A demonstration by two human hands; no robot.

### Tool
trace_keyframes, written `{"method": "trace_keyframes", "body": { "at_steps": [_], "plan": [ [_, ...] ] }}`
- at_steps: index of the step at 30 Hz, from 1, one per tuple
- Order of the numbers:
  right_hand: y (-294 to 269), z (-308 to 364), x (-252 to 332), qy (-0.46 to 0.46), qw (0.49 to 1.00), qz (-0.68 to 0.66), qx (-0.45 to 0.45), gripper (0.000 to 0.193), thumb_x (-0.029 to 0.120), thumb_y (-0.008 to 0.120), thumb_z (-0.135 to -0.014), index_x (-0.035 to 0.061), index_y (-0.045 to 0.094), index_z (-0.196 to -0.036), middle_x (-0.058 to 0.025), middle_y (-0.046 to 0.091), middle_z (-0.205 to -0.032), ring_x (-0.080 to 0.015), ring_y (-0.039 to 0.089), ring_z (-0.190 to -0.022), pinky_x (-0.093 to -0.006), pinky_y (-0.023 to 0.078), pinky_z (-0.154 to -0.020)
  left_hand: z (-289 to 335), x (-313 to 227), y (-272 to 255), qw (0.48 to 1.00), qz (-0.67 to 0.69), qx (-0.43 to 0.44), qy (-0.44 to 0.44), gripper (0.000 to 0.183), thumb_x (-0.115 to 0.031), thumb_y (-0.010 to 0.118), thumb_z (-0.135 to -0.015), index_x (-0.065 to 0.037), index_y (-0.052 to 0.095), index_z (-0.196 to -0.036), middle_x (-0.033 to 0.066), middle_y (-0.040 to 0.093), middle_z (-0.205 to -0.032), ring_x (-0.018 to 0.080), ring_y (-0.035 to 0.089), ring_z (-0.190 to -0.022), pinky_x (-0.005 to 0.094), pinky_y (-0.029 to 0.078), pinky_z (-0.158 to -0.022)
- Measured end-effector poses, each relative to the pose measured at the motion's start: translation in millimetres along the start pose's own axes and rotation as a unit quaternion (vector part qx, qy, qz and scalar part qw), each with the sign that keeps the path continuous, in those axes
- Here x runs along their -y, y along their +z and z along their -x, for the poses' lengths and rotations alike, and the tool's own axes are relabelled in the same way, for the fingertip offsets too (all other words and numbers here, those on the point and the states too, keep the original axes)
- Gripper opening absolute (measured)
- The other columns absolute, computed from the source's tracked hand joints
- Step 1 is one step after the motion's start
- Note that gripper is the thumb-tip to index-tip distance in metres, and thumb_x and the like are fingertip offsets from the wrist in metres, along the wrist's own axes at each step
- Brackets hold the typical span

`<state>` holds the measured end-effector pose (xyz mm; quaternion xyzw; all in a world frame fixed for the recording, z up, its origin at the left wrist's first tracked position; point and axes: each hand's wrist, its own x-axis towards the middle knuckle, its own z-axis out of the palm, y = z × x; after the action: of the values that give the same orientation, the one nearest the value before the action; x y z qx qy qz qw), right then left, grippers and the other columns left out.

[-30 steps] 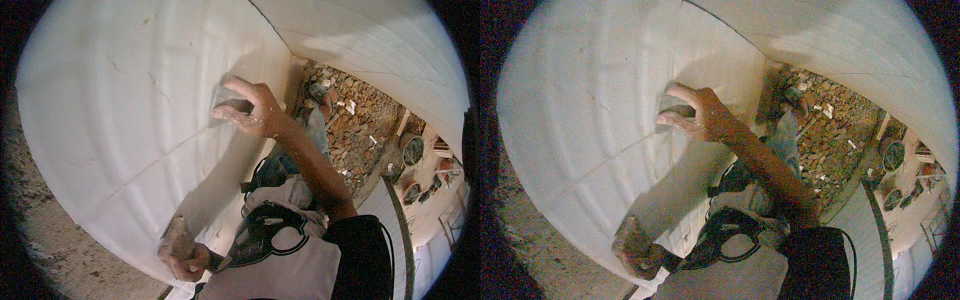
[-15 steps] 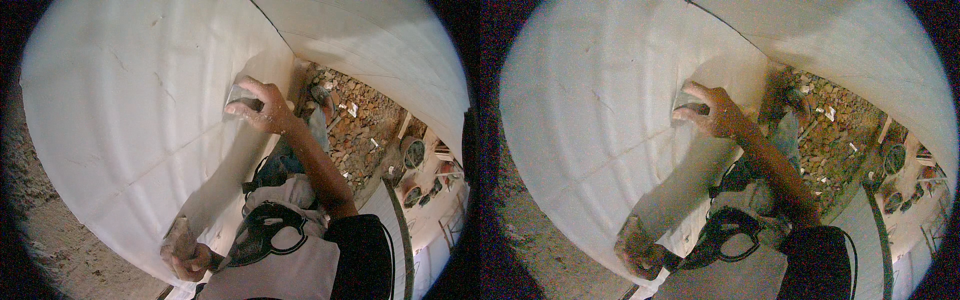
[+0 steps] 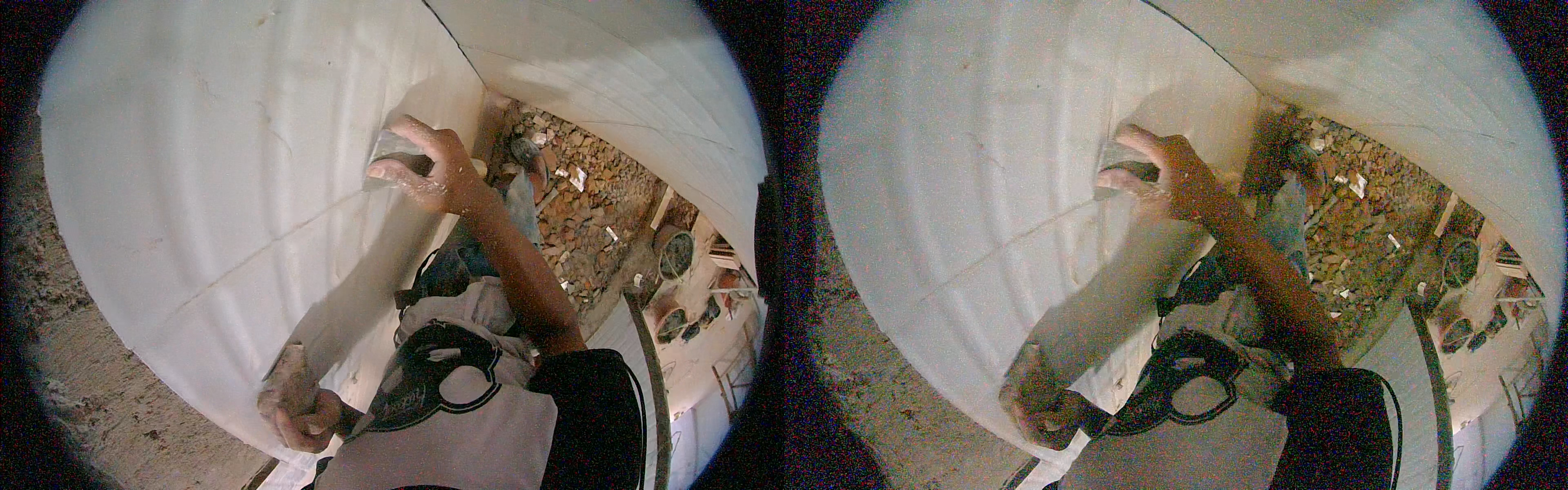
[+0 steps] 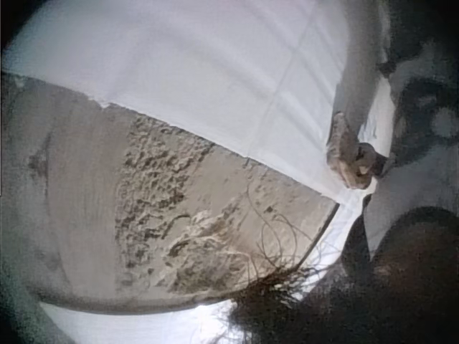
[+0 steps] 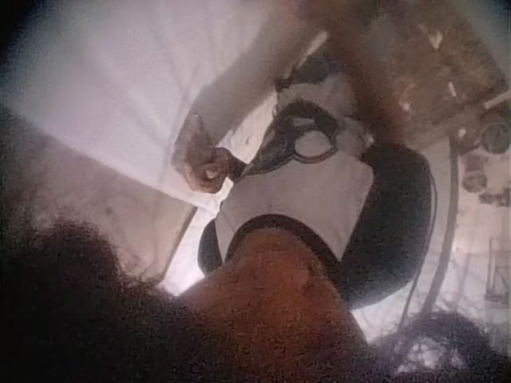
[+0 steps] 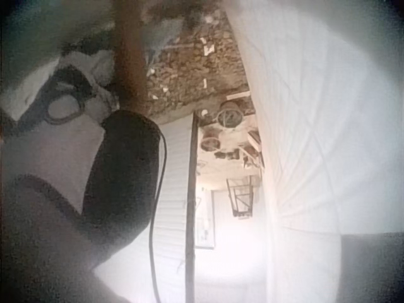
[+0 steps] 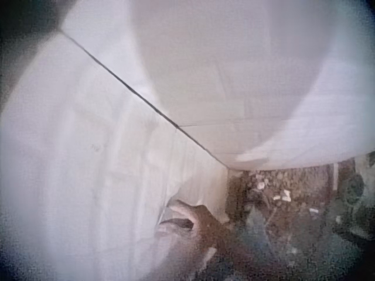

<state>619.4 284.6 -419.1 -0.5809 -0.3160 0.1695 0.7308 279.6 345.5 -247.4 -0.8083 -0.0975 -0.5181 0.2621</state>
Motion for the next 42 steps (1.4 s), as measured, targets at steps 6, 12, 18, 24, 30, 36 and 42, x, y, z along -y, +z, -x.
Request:
{"method": "trace_keyframes", "body": {
  "at_steps": [6, 12, 18, 24, 30, 36, 42],
  "plan": [
    [7.1, -2.6, 14.1, 0.011, 1.0, -0.019, -0.011, 0.037, 0.025, 0.081, -0.087, -0.0016, 0.066, -0.108, -0.0174, 0.072, -0.088, -0.0246, 0.074, -0.08, -0.0356, 0.055, -0.072, 4.7, 0.3, -5.7, 1.0, -0.005, -0.007, -0.002, 0.046, -0.032, 0.047, -0.101, 0.009, 0.067, -0.094, 0.0256, 0.07, -0.09, 0.0356, 0.072, -0.079, 0.0439, 0.06, -0.069],
    [14.6, -0.4, 16.6, -0.007, 1.0, -0.013, -0.01, 0.043, 0.026, 0.081, -0.088, -0.0056, 0.064, -0.112, -0.0221, 0.073, -0.094, -0.0227, 0.074, -0.086, -0.0348, 0.056, -0.077, 5.1, -0.4, -11.1, 1.0, -0.02, -0.009, 0.0, 0.045, -0.032, 0.048, -0.101, 0.009, 0.067, -0.094, 0.025, 0.07, -0.089, 0.0346, 0.071, -0.077, 0.0433, 0.06, -0.068],
    [7.1, -2.9, 23.2, 0.012, 1.0, 0.003, 0.012, 0.048, 0.024, 0.083, -0.087, -0.0059, 0.061, -0.118, -0.0215, 0.074, -0.094, -0.0234, 0.076, -0.087, -0.034, 0.057, -0.077, 11.9, 4.4, -15.6, 1.0, -0.02, -0.017, -0.005, 0.045, -0.032, 0.049, -0.1, 0.009, 0.067, -0.093, 0.0245, 0.069, -0.088, 0.0337, 0.071, -0.076, 0.0426, 0.059, -0.066],
    [7.5, -12.7, 60.5, -0.03, 0.999, 0.029, 0.019, 0.048, 0.025, 0.083, -0.086, -0.0052, 0.062, -0.119, -0.0223, 0.074, -0.094, -0.0274, 0.076, -0.088, -0.0347, 0.057, -0.077, 10.8, 3.2, -12.0, 0.999, -0.024, -0.022, -0.006, 0.045, -0.032, 0.051, -0.099, 0.009, 0.067, -0.092, 0.0239, 0.069, -0.086, 0.0327, 0.07, -0.075, 0.042, 0.059, -0.065],
    [7.4, -10.1, 48.7, -0.032, 0.999, 0.013, 0.007, 0.046, 0.027, 0.083, -0.087, -0.0056, 0.065, -0.112, -0.023, 0.074, -0.093, -0.0292, 0.076, -0.085, -0.0349, 0.056, -0.074, 7.8, 5.8, -14.7, 0.999, -0.023, -0.028, -0.005, 0.044, -0.033, 0.052, -0.098, 0.009, 0.067, -0.092, 0.0234, 0.069, -0.085, 0.0317, 0.069, -0.073, 0.0413, 0.058, -0.064],
    [9.7, -22.0, 105.9, -0.037, 0.999, -0.003, 0.037, 0.043, 0.027, 0.078, -0.091, -0.0077, 0.063, -0.111, -0.0194, 0.073, -0.089, -0.0232, 0.073, -0.079, -0.0362, 0.055, -0.069, 8.6, 5.1, -17.4, 0.999, -0.03, -0.034, -0.006, 0.044, -0.033, 0.053, -0.098, 0.008, 0.067, -0.091, 0.0228, 0.068, -0.084, 0.0308, 0.069, -0.072, 0.0407, 0.058, -0.062],
    [-40.4, 13.3, 119.1, 0.056, 0.983, -0.141, 0.101, 0.036, 0.02, 0.068, -0.098, -0.0071, 0.059, -0.12, -0.0119, 0.069, -0.097, -0.0195, 0.069, -0.076, -0.0356, 0.055, -0.068, 9.6, 4.1, -18.7, 0.998, -0.032, -0.045, -0.02, 0.044, -0.033, 0.054, -0.097, 0.008, 0.067, -0.09, 0.0223, 0.068, -0.083, 0.0298, 0.068, -0.071, 0.04, 0.057, -0.061]
  ]
}}
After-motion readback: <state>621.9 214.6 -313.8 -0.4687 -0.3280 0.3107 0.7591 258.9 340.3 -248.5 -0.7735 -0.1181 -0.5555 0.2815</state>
